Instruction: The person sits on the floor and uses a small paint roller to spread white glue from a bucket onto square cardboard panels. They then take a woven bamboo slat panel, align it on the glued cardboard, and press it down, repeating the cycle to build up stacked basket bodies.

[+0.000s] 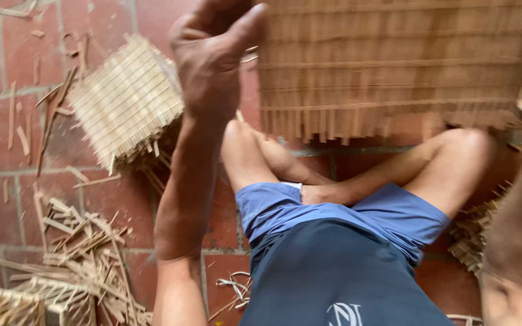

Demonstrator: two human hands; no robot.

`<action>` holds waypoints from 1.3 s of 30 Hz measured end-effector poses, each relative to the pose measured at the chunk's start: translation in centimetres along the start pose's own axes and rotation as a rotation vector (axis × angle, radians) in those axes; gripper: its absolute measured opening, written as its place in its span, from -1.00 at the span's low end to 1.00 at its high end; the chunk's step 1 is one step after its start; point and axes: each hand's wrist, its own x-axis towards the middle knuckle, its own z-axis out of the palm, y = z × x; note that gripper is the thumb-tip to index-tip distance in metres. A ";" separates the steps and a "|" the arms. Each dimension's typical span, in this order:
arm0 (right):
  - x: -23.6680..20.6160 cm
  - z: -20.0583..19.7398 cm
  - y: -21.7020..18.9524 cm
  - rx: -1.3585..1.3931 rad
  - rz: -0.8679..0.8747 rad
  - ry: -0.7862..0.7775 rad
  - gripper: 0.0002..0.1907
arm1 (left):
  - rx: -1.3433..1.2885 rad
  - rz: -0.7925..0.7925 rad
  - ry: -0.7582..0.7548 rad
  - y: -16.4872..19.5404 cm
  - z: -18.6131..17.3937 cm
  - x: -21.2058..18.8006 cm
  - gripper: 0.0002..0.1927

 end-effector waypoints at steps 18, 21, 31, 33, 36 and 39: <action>4.4 12.6 -1.0 0.049 0.124 0.011 -0.80 | -0.116 -0.080 0.605 -7.1 -11.8 -9.0 -0.67; 5.0 22.2 1.4 0.033 0.170 -0.141 -0.78 | 0.173 -0.232 0.813 -5.7 -21.0 -15.0 -0.56; 7.8 53.4 10.7 0.046 0.212 -0.423 -0.66 | 0.394 -0.613 1.142 2.5 -44.7 -21.7 -0.62; 9.4 57.0 12.0 0.056 0.204 -0.393 -0.74 | 0.488 -0.560 1.109 1.9 -48.0 -19.4 -0.65; 12.3 59.4 13.6 0.235 0.410 -0.465 -0.86 | 0.518 -0.590 1.111 1.3 -51.1 -16.2 -0.67; 14.3 59.2 14.0 0.241 0.376 -0.494 -0.92 | 0.530 -0.636 1.101 1.1 -52.6 -13.9 -0.72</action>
